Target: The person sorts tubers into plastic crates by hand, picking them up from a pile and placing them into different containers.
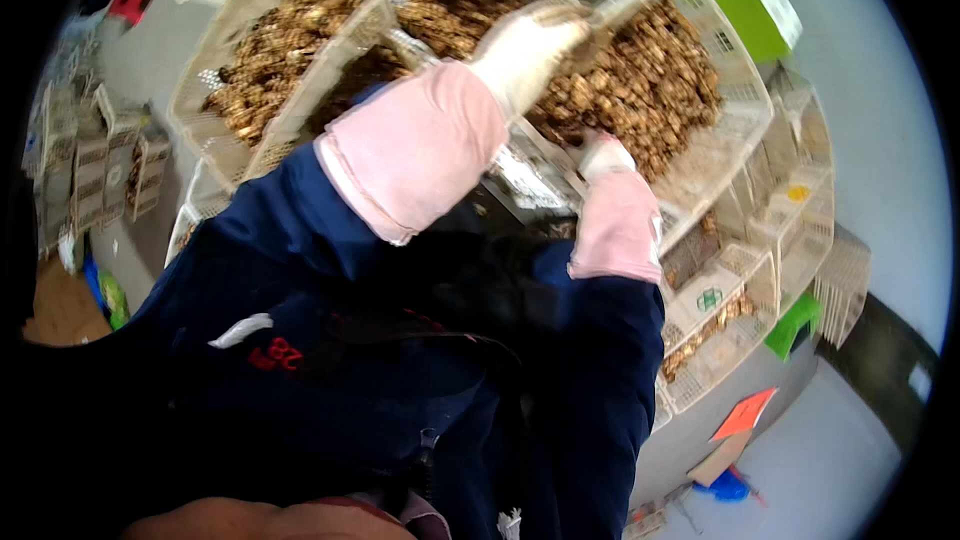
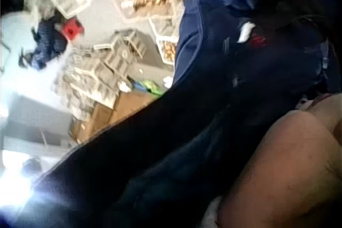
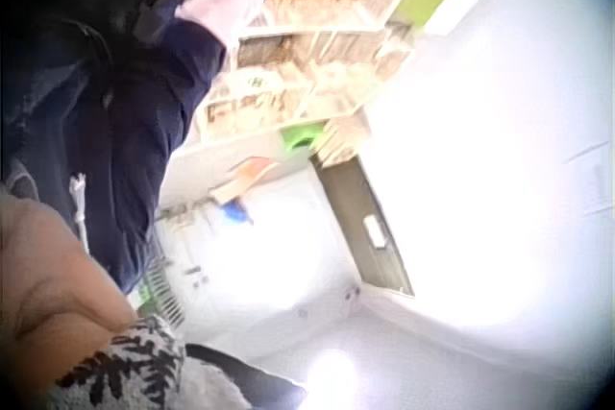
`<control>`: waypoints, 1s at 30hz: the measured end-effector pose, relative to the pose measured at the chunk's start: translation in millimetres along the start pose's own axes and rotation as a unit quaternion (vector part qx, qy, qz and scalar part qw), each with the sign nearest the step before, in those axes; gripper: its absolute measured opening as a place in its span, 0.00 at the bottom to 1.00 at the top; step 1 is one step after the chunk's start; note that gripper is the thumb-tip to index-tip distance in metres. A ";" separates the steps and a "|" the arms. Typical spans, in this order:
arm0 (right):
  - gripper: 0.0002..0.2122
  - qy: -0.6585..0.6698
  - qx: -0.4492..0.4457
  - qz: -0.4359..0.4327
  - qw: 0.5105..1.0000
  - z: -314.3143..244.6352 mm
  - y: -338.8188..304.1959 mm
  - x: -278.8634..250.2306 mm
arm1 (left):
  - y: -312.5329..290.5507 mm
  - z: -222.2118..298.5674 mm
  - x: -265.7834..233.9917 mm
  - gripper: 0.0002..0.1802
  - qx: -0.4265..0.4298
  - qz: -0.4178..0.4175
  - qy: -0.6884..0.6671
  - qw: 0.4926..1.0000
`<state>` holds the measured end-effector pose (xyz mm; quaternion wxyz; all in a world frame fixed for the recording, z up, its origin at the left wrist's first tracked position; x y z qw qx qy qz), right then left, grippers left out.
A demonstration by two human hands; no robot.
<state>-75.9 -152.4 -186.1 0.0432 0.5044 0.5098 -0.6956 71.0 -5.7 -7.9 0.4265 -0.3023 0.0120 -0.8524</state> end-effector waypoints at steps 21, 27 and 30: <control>0.16 0.692 -0.144 0.192 0.681 6.8 -107.8 -105.5 | 0.9 -43.4 0.2 0.24 -0.135 -0.218 -0.006 0.967; 0.27 0.264 0.111 0.124 0.950 81.5 -56.8 -57.7 | 5.5 -42.1 7.9 0.18 -0.071 -0.226 0.027 0.971; 0.31 0.108 0.169 0.043 0.979 63.9 -39.0 -37.2 | 16.9 -47.1 -0.3 0.18 -0.069 -0.165 -0.043 0.983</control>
Point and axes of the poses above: each hand's wrist, its own y-axis towards the middle knuckle, its own x-axis out of the palm, z = x × y, the point moved 3 cm from there along y, towards the middle knuckle, and after that the axes turned 6 degrees about x, right-handed, at the moved point
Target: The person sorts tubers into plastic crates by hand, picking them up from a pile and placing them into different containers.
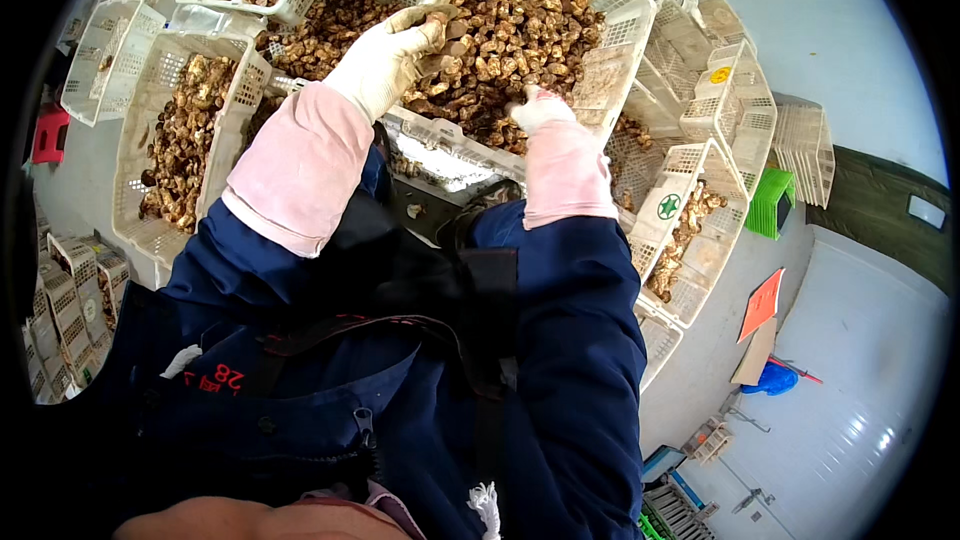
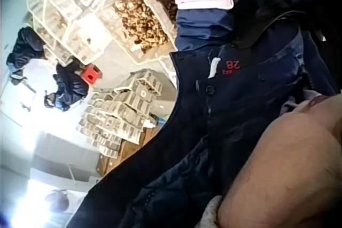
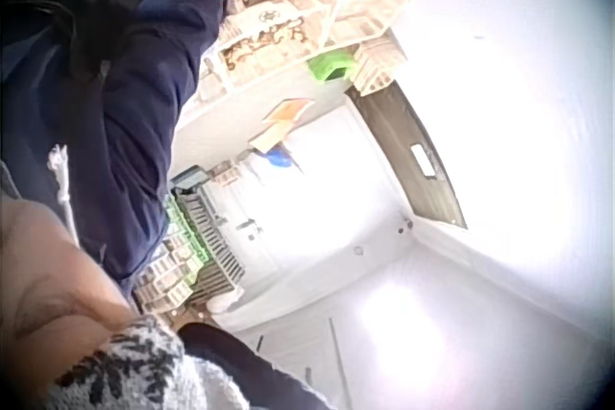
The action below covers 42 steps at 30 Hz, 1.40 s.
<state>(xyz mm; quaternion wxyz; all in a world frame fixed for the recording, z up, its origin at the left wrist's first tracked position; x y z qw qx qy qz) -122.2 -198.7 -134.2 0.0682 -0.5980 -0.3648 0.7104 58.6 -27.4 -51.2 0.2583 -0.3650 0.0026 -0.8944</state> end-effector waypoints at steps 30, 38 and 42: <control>0.18 0.749 -0.106 0.021 0.654 -29.2 -38.2 -48.7 | -5.4 9.9 10.5 0.17 0.010 0.044 -0.044 0.998; 0.16 0.731 -0.275 0.020 0.624 -53.2 -87.6 -64.5 | -14.2 3.4 28.2 0.17 -0.067 -0.056 -0.061 0.994; 0.22 0.618 -0.338 0.017 0.710 -67.9 -91.3 -67.0 | -9.2 -1.7 18.8 0.15 -0.073 -0.040 0.023 0.996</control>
Point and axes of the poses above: each hand's wrist, its own y-axis towards the middle knuckle, its own x-axis out of the palm, z = x × y, the point moved 3 cm from there along y, towards the middle knuckle, and after that the axes turned 6 degrees about x, right-handed, at the moved point
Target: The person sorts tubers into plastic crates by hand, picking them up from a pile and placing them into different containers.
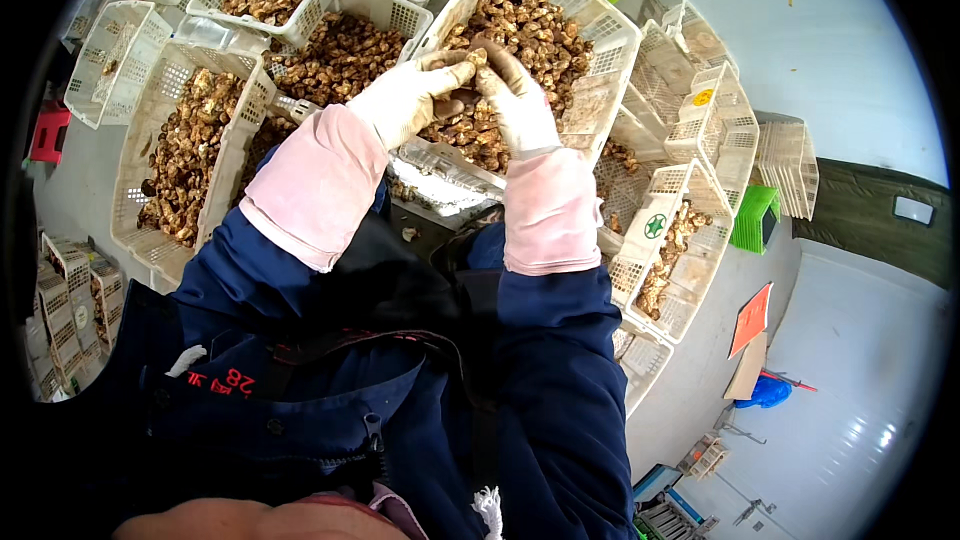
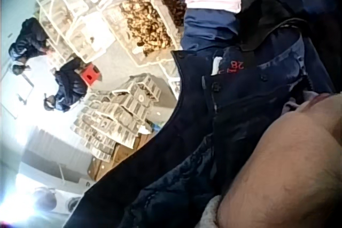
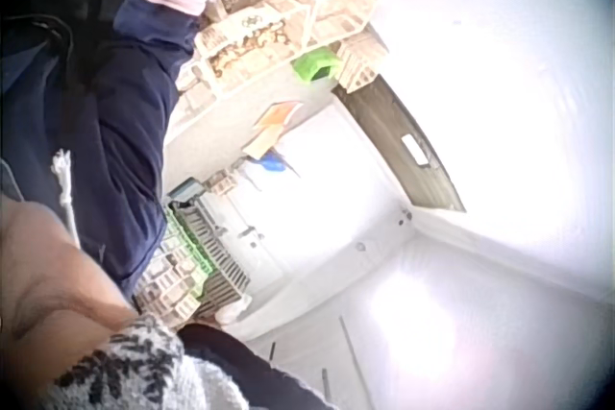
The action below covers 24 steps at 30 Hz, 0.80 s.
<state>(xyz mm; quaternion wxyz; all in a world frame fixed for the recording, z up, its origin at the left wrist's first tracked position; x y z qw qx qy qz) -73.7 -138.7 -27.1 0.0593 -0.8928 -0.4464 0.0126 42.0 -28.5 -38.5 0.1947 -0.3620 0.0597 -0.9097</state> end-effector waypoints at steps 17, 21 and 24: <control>0.24 -0.606 0.233 0.080 0.756 97.1 50.0 -68.7 | -1.5 19.9 -1.1 0.18 0.073 0.092 -0.030 0.993; 0.22 -0.060 0.257 0.183 0.947 88.9 36.9 -79.2 | 5.6 11.7 -1.1 0.17 0.076 0.072 -0.048 0.993; 0.19 0.102 0.169 0.162 0.967 53.2 23.4 -67.5 | 8.0 3.9 -1.2 0.18 0.055 0.067 -0.055 0.995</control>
Point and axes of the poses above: each hand's wrist, its own y-axis towards the middle knuckle, its own x-axis out of the palm, z = x × y, the point moved 3 cm from there along y, towards the middle knuckle, and after that the axes turned 6 degrees about x, right-handed, at the moved point
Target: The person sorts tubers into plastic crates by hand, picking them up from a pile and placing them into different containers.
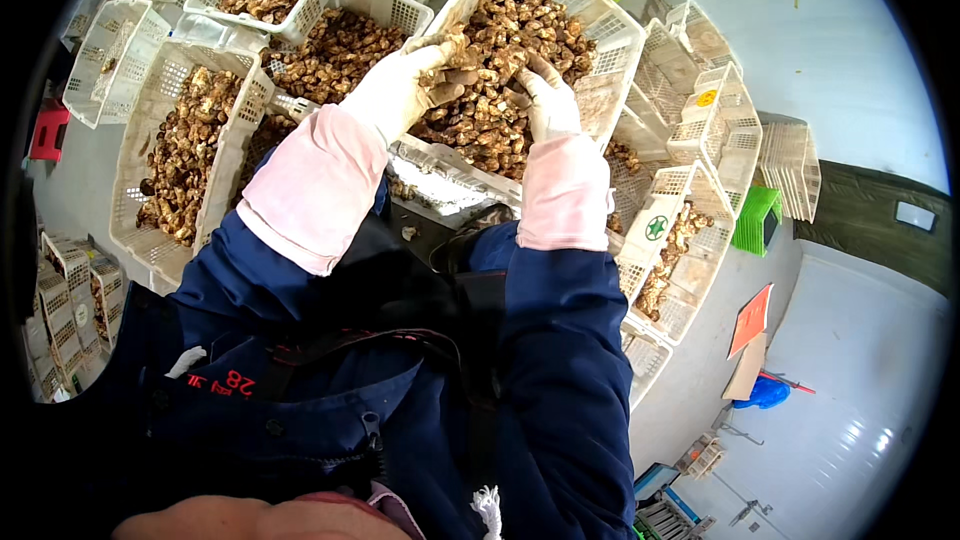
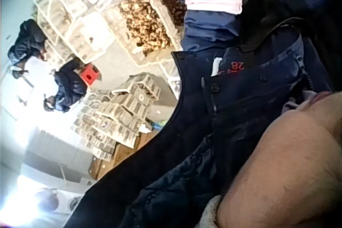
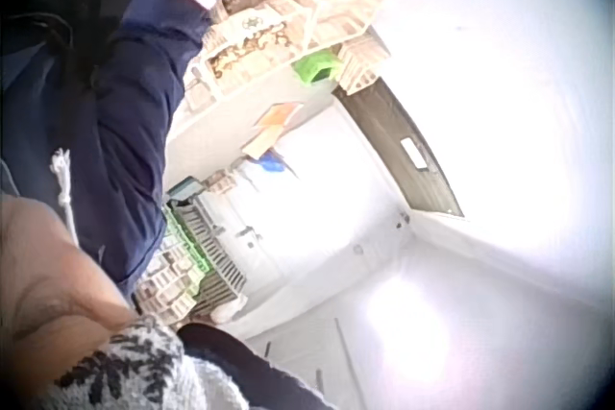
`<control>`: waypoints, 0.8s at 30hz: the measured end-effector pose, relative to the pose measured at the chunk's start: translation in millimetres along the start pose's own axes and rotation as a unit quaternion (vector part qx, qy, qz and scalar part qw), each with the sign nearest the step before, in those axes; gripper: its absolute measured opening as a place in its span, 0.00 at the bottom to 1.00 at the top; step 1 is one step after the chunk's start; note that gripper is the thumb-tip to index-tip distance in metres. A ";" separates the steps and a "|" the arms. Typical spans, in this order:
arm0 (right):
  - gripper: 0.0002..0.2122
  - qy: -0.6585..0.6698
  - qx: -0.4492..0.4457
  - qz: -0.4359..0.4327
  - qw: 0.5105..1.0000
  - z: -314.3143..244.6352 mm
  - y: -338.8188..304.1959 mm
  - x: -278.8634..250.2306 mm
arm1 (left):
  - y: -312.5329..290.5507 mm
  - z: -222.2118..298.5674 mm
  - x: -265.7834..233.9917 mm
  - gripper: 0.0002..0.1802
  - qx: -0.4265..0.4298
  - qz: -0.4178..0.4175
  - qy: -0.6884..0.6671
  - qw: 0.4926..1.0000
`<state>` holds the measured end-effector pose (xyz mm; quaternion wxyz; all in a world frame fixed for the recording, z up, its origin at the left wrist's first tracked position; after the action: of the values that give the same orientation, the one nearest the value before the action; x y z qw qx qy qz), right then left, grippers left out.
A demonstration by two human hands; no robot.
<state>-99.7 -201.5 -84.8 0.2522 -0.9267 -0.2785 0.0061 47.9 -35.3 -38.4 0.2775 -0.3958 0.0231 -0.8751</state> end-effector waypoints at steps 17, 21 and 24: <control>0.15 -0.364 -0.149 0.152 0.907 -31.9 8.2 -41.3 | -11.4 26.7 3.5 0.22 0.079 0.029 0.099 0.991; 0.23 -0.625 -0.066 0.072 0.774 14.4 36.6 -19.6 | -5.8 21.1 4.6 0.25 0.101 0.047 0.067 0.992; 0.27 -0.776 -0.010 0.073 0.627 28.9 43.5 6.2 | -3.6 22.1 2.0 0.23 0.118 0.066 0.037 0.990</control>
<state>-76.6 -216.1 -129.7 -0.0677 -0.5987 -0.3027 0.7385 60.8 -29.2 -21.0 0.3782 -0.3253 -0.0443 -0.8656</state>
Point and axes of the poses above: each hand's wrist, its own y-axis towards the middle knuckle, its own x-axis out of the palm, z = x × y, the point moved 3 cm from there along y, towards the middle knuckle, and after that the axes turned 6 degrees about x, right-handed, at the moved point
